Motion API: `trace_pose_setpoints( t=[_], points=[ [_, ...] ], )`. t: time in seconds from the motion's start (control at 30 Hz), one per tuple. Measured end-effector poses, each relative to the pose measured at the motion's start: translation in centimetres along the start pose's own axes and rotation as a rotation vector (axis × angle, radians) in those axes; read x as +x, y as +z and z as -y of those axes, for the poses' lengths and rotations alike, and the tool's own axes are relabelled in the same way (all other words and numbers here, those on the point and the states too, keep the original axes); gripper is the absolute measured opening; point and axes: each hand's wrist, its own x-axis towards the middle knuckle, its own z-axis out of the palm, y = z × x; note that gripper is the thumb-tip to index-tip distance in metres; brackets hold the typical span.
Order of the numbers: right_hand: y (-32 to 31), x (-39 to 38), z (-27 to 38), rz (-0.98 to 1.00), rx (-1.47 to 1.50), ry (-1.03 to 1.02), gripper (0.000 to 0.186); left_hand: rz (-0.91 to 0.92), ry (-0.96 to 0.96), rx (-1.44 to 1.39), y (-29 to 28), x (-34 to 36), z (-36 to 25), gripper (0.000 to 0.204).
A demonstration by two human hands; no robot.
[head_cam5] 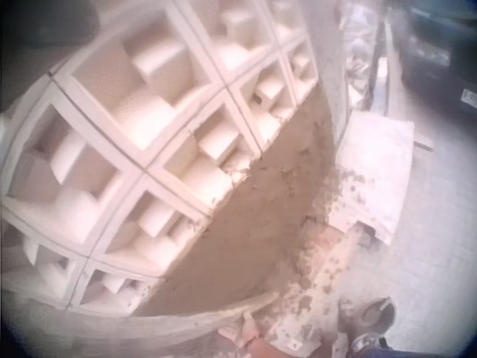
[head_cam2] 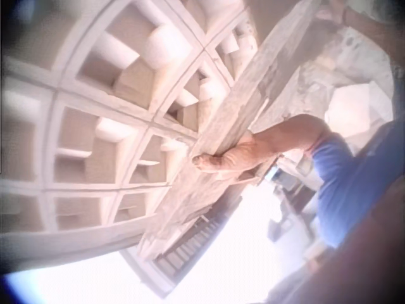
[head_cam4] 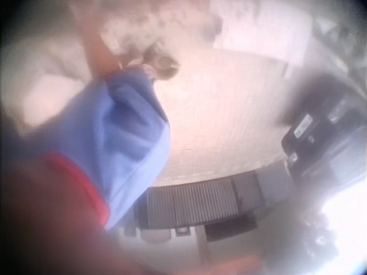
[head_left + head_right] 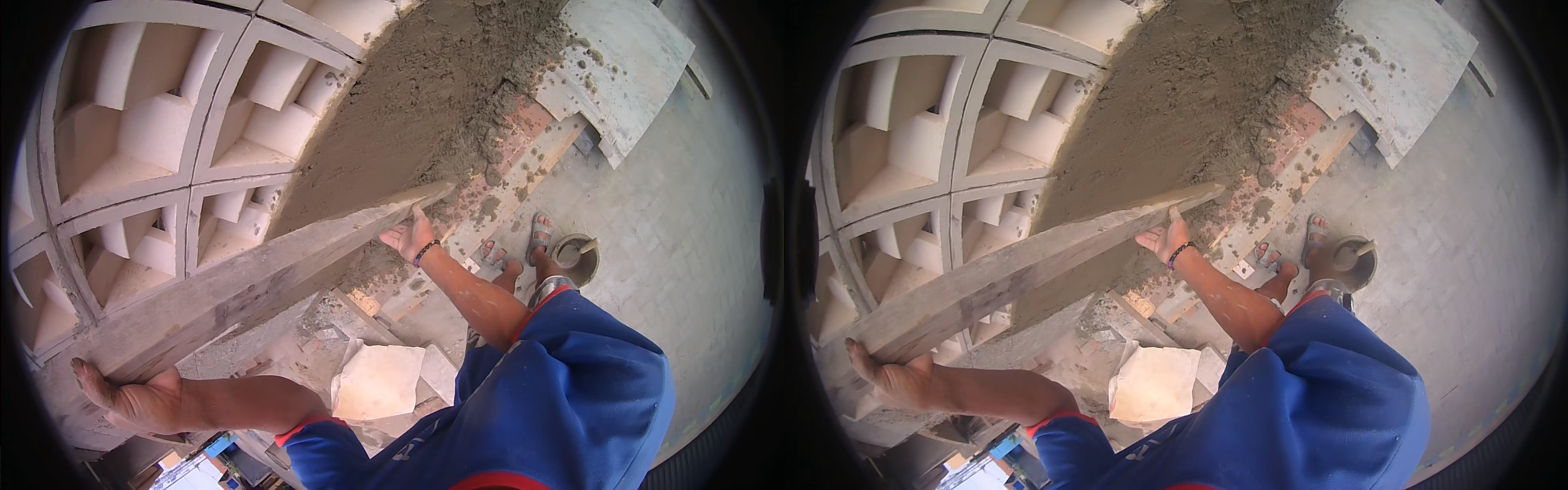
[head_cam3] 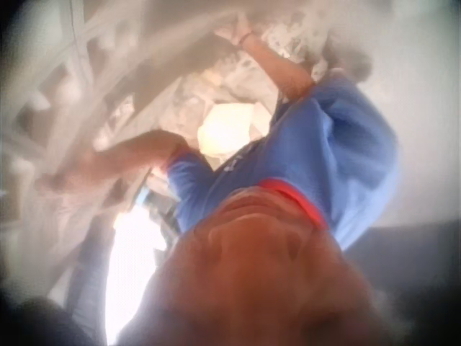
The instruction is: The person uses a wooden straightedge to level wet cement on a ceiling grid structure. They then walk to a pile of cement on the floor, scoop it into a bucket with a trowel, and return to the ceiling to continue leveling the surface.
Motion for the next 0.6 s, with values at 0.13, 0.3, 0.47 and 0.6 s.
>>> trace_pose_setpoints(
  t=[0.13,0.3,0.47,0.6],
  points=[
    [2.5,2.1,-2.8,0.015,-0.121,-0.084,0.078,0.053,0.056,0.116,0.1,2.4,3.2,0.041],
    [5.7,4.4,-5.2,0.007,-0.133,-0.068,0.068,0.010,0.050,0.257,0.2,4.6,6.5,0.046],
    [7.4,6.7,-6.1,0.048,-0.188,-0.105,0.064,-0.007,0.133,0.331,-0.4,5.9,7.8,0.047],
    [7.9,7.9,-6.5,0.040,-0.126,-0.085,0.063,0.052,0.232,0.566,-0.1,6.0,8.2,0.055]
  ],
)
